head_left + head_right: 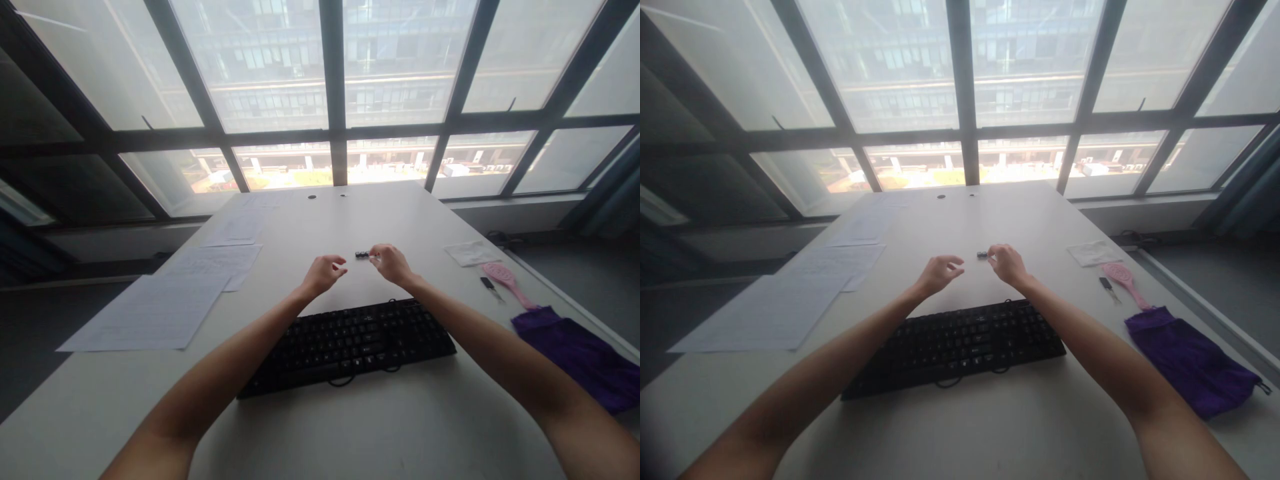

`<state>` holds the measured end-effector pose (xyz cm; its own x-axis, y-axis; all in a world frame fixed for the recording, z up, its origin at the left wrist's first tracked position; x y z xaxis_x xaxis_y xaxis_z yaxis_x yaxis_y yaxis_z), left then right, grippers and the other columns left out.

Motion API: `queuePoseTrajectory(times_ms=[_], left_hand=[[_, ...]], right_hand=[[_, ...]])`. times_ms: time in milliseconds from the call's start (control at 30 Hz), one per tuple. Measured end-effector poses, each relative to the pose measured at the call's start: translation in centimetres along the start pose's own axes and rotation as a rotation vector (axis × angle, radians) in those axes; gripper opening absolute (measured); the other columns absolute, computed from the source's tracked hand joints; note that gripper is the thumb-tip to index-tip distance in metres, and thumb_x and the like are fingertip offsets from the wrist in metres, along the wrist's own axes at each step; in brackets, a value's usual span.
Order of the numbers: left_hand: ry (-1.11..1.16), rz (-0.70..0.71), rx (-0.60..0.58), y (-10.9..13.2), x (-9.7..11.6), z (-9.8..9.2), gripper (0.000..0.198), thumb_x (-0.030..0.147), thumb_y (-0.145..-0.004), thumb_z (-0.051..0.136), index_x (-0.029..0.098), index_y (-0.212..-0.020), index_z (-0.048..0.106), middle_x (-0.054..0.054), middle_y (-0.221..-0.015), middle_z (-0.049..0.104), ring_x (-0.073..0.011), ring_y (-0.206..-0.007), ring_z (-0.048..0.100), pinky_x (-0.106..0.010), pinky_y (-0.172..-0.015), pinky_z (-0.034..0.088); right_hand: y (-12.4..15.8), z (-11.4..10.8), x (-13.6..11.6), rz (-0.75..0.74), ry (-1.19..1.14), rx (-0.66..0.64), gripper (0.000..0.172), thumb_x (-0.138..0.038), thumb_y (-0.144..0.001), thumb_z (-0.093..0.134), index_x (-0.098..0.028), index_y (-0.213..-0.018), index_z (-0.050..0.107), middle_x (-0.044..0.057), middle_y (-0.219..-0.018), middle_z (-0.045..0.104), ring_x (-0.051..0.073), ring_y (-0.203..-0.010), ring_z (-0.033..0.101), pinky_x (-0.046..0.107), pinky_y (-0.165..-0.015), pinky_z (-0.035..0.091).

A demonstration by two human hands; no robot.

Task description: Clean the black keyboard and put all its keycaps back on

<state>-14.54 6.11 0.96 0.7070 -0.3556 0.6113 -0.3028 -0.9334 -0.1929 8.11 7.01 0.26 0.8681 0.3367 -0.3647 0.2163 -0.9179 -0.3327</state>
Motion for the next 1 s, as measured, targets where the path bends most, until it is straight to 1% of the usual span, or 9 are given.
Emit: queuePoseTrajectory(times_ms=[100,200,333,433,567,667,733,867,1000], left_hand=[[-0.038,0.003,0.02,-4.4,0.2,2.1,0.026,0.018,-0.083,0.074,0.017,-0.109,0.076,-0.009,-0.105,0.078,-0.0208,-0.089,0.073,-0.032,-0.091,0.055],[-0.067,0.001,0.014,-7.3,0.2,4.2,0.025,0.018,-0.082,0.075,0.018,-0.107,0.078,-0.01,-0.105,0.078,-0.0221,-0.091,0.073,-0.032,-0.091,0.055],[-0.103,-0.021,0.006,-8.9,0.0,5.4,0.017,0.014,-0.08,0.072,0.019,-0.093,0.081,-0.008,-0.094,0.079,-0.0225,-0.09,0.072,-0.031,-0.091,0.054],[-0.112,-0.039,0.013,-8.7,0.1,4.8,0.015,0.012,-0.08,0.069,0.019,-0.086,0.081,-0.007,-0.09,0.079,-0.0211,-0.088,0.072,-0.029,-0.088,0.054],[-0.085,-0.046,0.035,-6.1,0.7,2.6,0.013,0.018,-0.083,0.07,0.019,-0.09,0.08,-0.006,-0.089,0.079,-0.0189,-0.083,0.072,-0.027,-0.081,0.055],[-0.051,-0.015,0.03,-2.1,1.5,1.0,0.011,0.022,-0.083,0.072,0.021,-0.09,0.08,-0.003,-0.088,0.079,-0.0174,-0.082,0.072,-0.025,-0.078,0.055],[-0.019,0.042,0.015,1.1,2.2,0.4,0.01,0.023,-0.082,0.073,0.022,-0.088,0.081,-0.003,-0.087,0.078,-0.0177,-0.082,0.071,-0.026,-0.079,0.055],[0.099,0.113,-0.042,6.4,3.7,0.3,0.013,0.023,-0.082,0.071,0.025,-0.088,0.082,-0.001,-0.089,0.078,-0.0178,-0.084,0.071,-0.028,-0.081,0.053],[0.183,0.061,-0.081,8.7,4.2,0.8,0.014,0.024,-0.081,0.07,0.025,-0.088,0.082,-0.001,-0.088,0.078,-0.0186,-0.084,0.07,-0.029,-0.08,0.052]], right_hand=[[-3.0,0.6,1.2,-0.016,0.056,-0.025,0.011,-0.015,-0.089,0.07,-0.019,-0.098,0.075,0.01,-0.102,0.076,0.025,-0.106,0.064,0.033,-0.089,0.046],[-4.4,1.9,1.4,-0.053,0.091,-0.066,0.008,-0.016,-0.087,0.072,-0.02,-0.093,0.076,0.01,-0.1,0.076,0.027,-0.106,0.062,0.035,-0.09,0.043],[-5.3,3.5,1.1,-0.07,0.104,-0.084,0.013,-0.012,-0.088,0.066,-0.018,-0.085,0.077,0.012,-0.094,0.076,0.028,-0.104,0.061,0.039,-0.092,0.038],[-5.5,3.6,0.7,-0.085,0.081,-0.071,0.017,-0.009,-0.087,0.065,-0.018,-0.078,0.075,0.012,-0.09,0.077,0.027,-0.101,0.062,0.041,-0.094,0.036],[-4.3,1.3,0.5,-0.103,0.006,0.037,0.012,-0.014,-0.089,0.065,-0.02,-0.084,0.075,0.008,-0.098,0.077,0.025,-0.105,0.062,0.041,-0.099,0.036],[-1.5,-1.3,0.5,-0.05,-0.239,0.237,0.006,-0.02,-0.086,0.068,-0.02,-0.087,0.074,0.006,-0.094,0.077,0.023,-0.094,0.066,0.037,-0.092,0.045],[1.2,-2.5,0.1,-0.009,-0.421,0.286,0.005,-0.024,-0.085,0.07,-0.021,-0.085,0.074,0.004,-0.088,0.077,0.021,-0.085,0.068,0.035,-0.084,0.05],[6.8,-2.7,-2.1,-0.044,-0.543,0.115,0.007,-0.026,-0.085,0.069,-0.022,-0.083,0.074,0.003,-0.084,0.076,0.02,-0.081,0.069,0.034,-0.078,0.052],[10.1,-1.3,-3.8,-0.06,-0.584,-0.055,0.008,-0.018,-0.084,0.067,-0.021,-0.08,0.074,0.002,-0.081,0.076,0.019,-0.079,0.068,0.031,-0.075,0.052]])
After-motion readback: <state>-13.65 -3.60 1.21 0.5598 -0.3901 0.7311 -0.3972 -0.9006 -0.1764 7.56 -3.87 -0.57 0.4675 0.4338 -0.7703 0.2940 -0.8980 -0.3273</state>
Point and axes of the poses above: each hand's wrist, its own y-axis away from the middle knuckle, its own z-axis out of the palm, x = y × z, the point moved 1 cm from there along -y, towards the middle knuckle
